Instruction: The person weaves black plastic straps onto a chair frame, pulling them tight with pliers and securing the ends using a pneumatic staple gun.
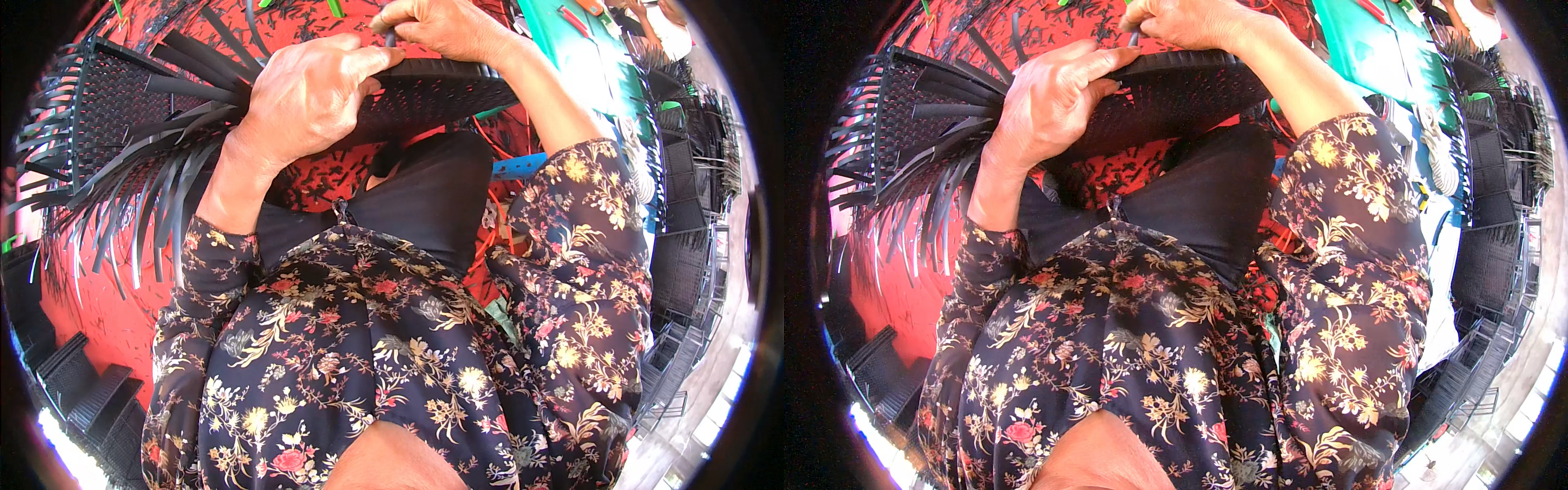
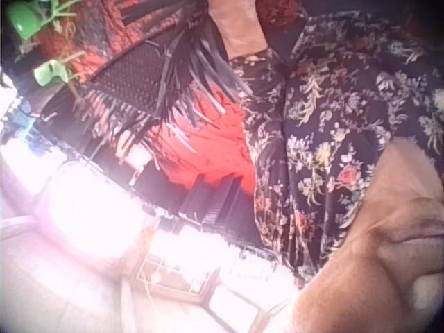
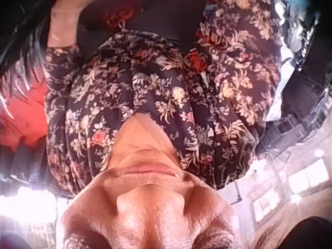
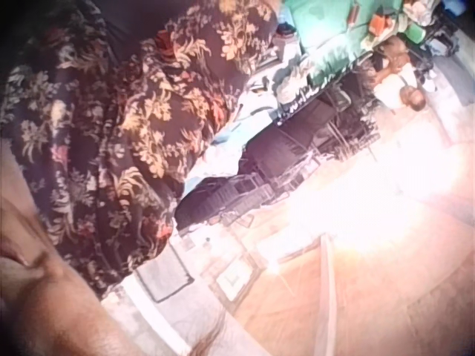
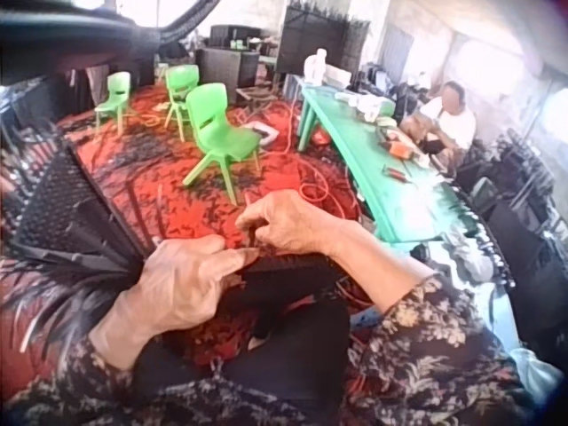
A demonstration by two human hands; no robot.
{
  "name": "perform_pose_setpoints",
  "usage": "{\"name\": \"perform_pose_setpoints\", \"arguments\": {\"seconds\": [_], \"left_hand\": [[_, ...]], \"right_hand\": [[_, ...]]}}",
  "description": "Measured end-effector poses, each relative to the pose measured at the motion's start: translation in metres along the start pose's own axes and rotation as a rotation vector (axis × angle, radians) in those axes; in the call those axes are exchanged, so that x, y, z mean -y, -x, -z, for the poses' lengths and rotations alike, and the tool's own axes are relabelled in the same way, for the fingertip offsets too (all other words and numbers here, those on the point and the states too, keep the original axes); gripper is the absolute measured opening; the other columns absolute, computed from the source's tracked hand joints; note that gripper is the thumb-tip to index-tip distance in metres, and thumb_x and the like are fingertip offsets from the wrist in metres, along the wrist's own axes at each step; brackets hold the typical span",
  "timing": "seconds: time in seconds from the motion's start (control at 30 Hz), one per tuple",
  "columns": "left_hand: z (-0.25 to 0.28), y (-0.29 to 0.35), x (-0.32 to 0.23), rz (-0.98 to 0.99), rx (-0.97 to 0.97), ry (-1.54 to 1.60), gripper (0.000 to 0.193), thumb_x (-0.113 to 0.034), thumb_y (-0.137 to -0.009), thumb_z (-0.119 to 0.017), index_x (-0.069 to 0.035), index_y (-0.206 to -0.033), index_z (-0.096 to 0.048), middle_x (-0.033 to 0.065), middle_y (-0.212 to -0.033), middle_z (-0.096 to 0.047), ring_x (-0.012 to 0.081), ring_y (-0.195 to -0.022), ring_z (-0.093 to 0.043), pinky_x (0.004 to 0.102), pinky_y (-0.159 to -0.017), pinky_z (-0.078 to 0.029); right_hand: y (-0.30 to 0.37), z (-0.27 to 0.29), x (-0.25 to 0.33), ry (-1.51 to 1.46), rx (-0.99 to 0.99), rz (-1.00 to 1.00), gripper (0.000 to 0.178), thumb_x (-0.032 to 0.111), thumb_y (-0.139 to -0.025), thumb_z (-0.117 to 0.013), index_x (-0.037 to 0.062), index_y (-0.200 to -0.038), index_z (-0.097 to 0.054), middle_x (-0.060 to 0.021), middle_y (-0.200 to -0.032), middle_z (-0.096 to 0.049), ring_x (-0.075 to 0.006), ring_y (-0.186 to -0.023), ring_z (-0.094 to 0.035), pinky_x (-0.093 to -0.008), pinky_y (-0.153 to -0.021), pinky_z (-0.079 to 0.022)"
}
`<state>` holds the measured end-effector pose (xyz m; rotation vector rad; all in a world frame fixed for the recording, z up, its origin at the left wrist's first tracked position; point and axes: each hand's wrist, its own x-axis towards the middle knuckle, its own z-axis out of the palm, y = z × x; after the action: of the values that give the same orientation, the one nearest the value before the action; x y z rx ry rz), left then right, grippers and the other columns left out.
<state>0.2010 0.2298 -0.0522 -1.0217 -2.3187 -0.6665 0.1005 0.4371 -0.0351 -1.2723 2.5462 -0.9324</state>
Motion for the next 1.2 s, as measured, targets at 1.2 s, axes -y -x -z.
{"name": "perform_pose_setpoints", "arguments": {"seconds": [1.2], "left_hand": [[0.005,-0.015,-0.013,0.138,0.208,-0.034,0.030,-0.018,-0.084,-0.065,-0.017,-0.114,-0.067,0.0093,-0.084,-0.062,0.0317,-0.079,-0.065,0.0447,-0.068,-0.053]], "right_hand": [[0.002,0.032,0.025,-0.356,0.376,-0.612,0.023,0.004,-0.073,-0.068,0.0011,-0.096,-0.067,-0.0008,-0.071,-0.063,-0.0070,-0.057,-0.055,-0.0221,-0.051,-0.042]]}}
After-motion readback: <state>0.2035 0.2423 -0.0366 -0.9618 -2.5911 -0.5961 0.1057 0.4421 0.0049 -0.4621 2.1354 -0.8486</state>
